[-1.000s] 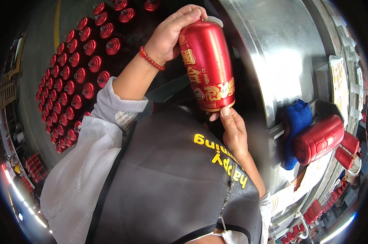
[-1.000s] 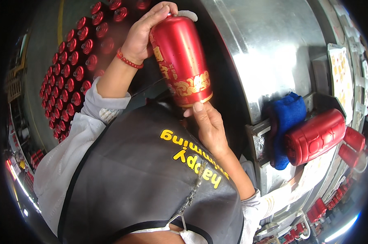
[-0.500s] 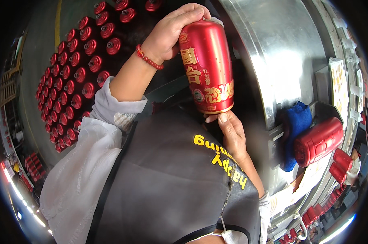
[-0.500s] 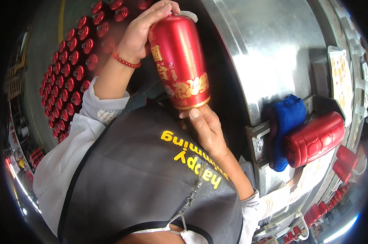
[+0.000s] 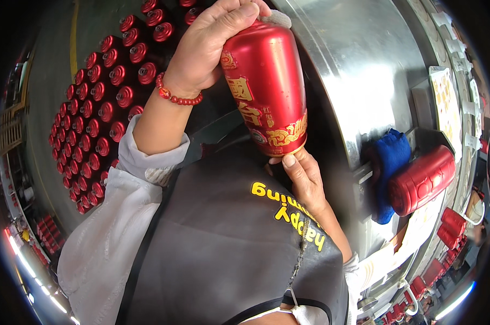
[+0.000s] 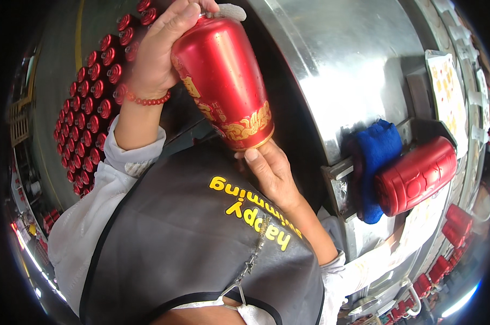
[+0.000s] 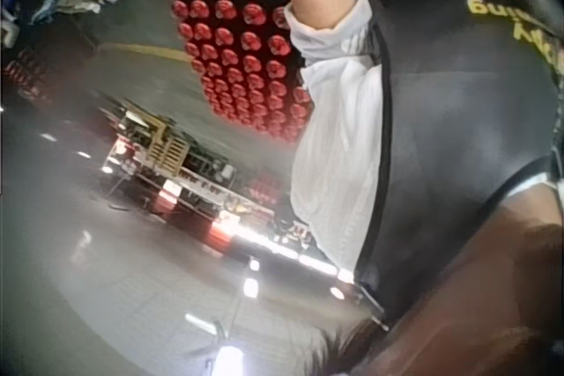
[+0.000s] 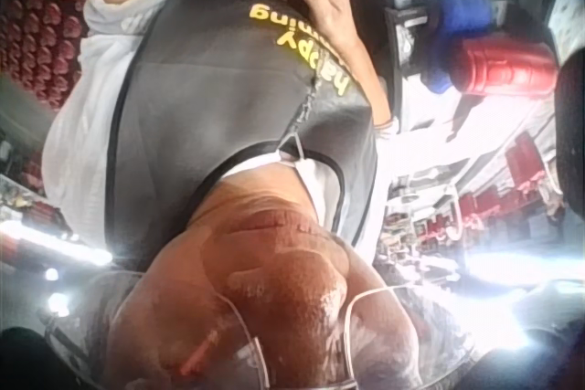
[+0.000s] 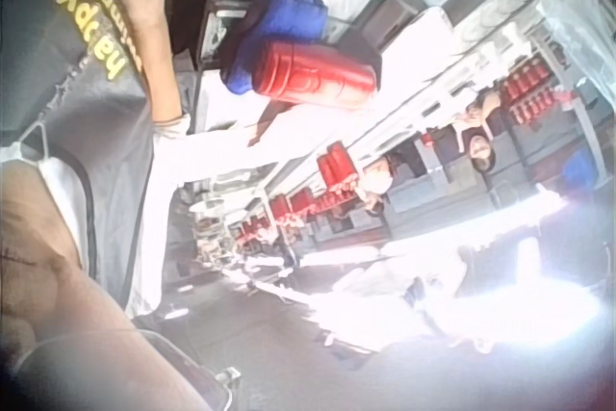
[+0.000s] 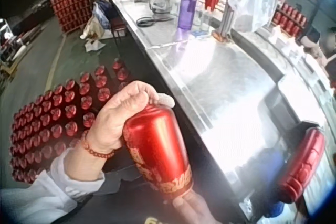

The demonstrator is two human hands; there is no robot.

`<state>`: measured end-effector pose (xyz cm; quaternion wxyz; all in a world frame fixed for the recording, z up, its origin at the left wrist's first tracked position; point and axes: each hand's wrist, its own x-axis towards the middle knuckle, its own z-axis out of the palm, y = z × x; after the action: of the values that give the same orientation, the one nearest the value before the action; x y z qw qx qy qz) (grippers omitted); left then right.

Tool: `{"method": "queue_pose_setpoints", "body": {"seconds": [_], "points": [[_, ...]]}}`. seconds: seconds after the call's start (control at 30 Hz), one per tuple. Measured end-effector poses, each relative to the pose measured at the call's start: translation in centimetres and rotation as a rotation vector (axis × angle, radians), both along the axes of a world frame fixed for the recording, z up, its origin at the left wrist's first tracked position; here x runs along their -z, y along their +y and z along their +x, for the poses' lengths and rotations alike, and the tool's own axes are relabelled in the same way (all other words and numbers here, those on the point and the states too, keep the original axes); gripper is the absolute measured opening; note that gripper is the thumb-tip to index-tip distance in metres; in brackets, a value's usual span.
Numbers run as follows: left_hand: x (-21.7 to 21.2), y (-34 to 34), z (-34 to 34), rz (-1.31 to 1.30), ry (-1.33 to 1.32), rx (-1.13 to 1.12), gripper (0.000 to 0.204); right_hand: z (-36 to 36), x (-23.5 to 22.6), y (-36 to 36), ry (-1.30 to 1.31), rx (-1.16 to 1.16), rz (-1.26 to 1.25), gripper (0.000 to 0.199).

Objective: The person applies gold decorative stickers to red cylindrical containers. They wipe the container surface with a green cloth, peel a sticker from a sheet, align it on the container, and smooth it down with a wooden stick. The process is repeated for multiple containers.

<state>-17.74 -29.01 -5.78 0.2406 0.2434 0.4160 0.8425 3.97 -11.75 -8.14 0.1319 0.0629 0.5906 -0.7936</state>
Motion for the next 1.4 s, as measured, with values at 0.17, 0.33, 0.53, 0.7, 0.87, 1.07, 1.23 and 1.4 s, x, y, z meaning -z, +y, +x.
{"method": "queue_pose_setpoints", "body": {"seconds": [0.17, 0.33, 0.53, 0.7, 0.87, 1.07, 1.23, 1.4], "points": [[-1.6, 0.7, 0.6, -0.012, 0.113, -0.02, 0.022, 0.2, -0.1, 0.1, -0.077, 0.032, -0.075, 0.026], [-1.8, 0.8, 0.2, 0.019, 0.112, 0.057, 0.024, 0.8, 0.5, 0.4, -0.121, 0.034, -0.148, 0.027], [-2.7, 1.1, 0.7, -0.057, 0.18, 0.005, 0.022, 0.8, -0.2, -0.1, -0.122, 0.095, -0.22, 0.034], [-2.6, 1.4, 0.7, -0.083, 0.079, -0.029, 0.021, 0.6, -0.6, -0.1, -0.153, 0.101, -0.193, 0.04], [0.0, 1.3, -0.7, -0.197, 0.019, -0.111, 0.02, 0.6, -0.6, 0.1, -0.089, 0.085, -0.194, 0.037], [-0.1, 0.9, -0.8, -0.286, -0.051, -0.097, 0.022, 0.5, -0.7, 0.0, -0.14, 0.101, -0.244, 0.031], [0.0, 0.8, -0.9, -0.311, -0.119, -0.106, 0.021, 0.5, -0.7, -0.1, -0.158, 0.105, -0.241, 0.028], [0.6, 0.5, -1.0, -0.344, -0.163, -0.126, 0.021, 0.3, -0.8, -0.1, -0.206, 0.096, -0.205, 0.026]]}}
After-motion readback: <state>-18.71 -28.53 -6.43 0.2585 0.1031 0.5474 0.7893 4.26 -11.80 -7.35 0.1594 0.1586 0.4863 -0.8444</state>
